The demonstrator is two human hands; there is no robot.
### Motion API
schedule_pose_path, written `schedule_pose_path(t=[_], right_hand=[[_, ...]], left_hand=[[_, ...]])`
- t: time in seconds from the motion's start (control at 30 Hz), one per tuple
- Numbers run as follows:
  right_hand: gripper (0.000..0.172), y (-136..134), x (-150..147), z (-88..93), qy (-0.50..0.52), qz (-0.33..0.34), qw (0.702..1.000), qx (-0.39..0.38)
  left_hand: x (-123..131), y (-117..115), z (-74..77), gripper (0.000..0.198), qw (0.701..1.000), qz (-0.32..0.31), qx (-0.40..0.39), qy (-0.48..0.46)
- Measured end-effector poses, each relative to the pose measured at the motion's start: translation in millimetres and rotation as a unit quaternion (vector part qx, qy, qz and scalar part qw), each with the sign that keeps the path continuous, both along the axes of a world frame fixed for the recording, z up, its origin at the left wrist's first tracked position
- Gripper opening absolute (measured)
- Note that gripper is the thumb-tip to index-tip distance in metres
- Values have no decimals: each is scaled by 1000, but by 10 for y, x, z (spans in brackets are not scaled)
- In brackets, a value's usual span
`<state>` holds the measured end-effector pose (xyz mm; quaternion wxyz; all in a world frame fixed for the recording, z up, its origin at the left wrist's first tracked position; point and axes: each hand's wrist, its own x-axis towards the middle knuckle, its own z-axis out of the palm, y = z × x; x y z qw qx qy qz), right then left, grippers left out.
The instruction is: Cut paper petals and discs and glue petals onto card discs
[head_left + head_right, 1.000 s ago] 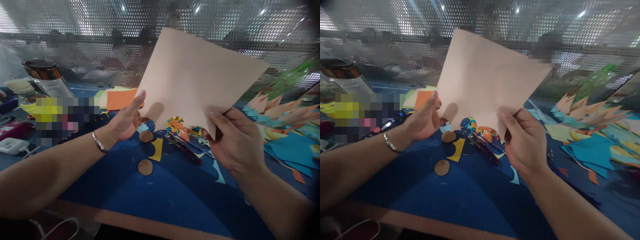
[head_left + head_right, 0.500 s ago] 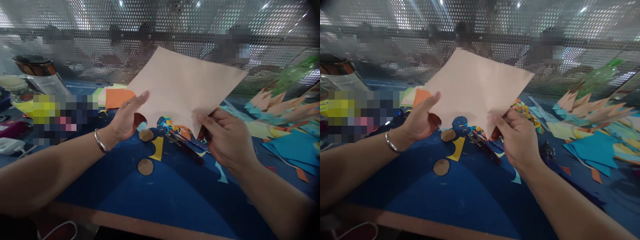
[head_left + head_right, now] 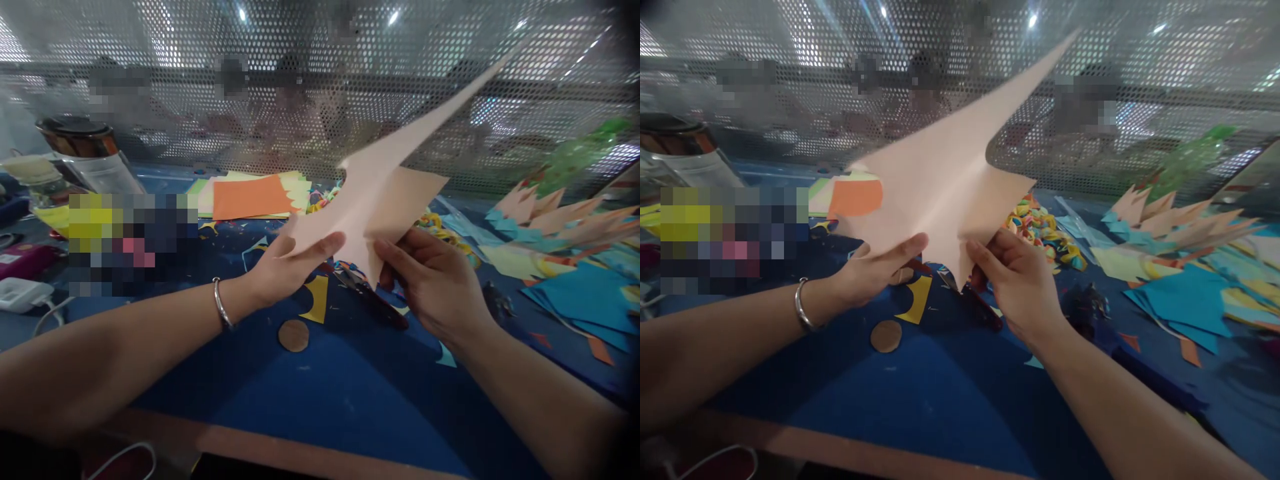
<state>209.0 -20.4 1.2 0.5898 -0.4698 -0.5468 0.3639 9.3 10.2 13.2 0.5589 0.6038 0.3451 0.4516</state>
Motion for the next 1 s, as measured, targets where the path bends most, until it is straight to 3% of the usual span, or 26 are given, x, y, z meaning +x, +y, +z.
schedule_pose_path(t=[0.07, 0.2, 0.33, 0.5, 0.7, 0.87, 1.0], right_hand=[[22, -16, -26, 8, -26, 1, 1000, -3], [27, -85, -89, 34, -130, 4, 991, 6], [17, -181, -181, 42, -235, 61, 969, 47], [14, -284, -267, 18, -373, 154, 905, 133], [23, -270, -343, -38, -473, 137, 841, 224], [38, -155, -440, -130, -561, 158, 784, 214], [44, -95, -474, -171, -579, 191, 769, 192]], left_hand=[[50, 3, -24, 25, 998, -15, -60, -29], [68, 120, -21, 34, 973, 38, -215, -70], [21, 193, 75, 35, 953, -19, -290, -88], [37, 212, 61, 32, 966, -12, -243, -93], [51, 470, -106, 33, 979, 58, -106, -164], [18, 566, -109, 37, 972, 76, -109, -193], [-19, 557, -72, 40, 975, 80, -88, -187]])
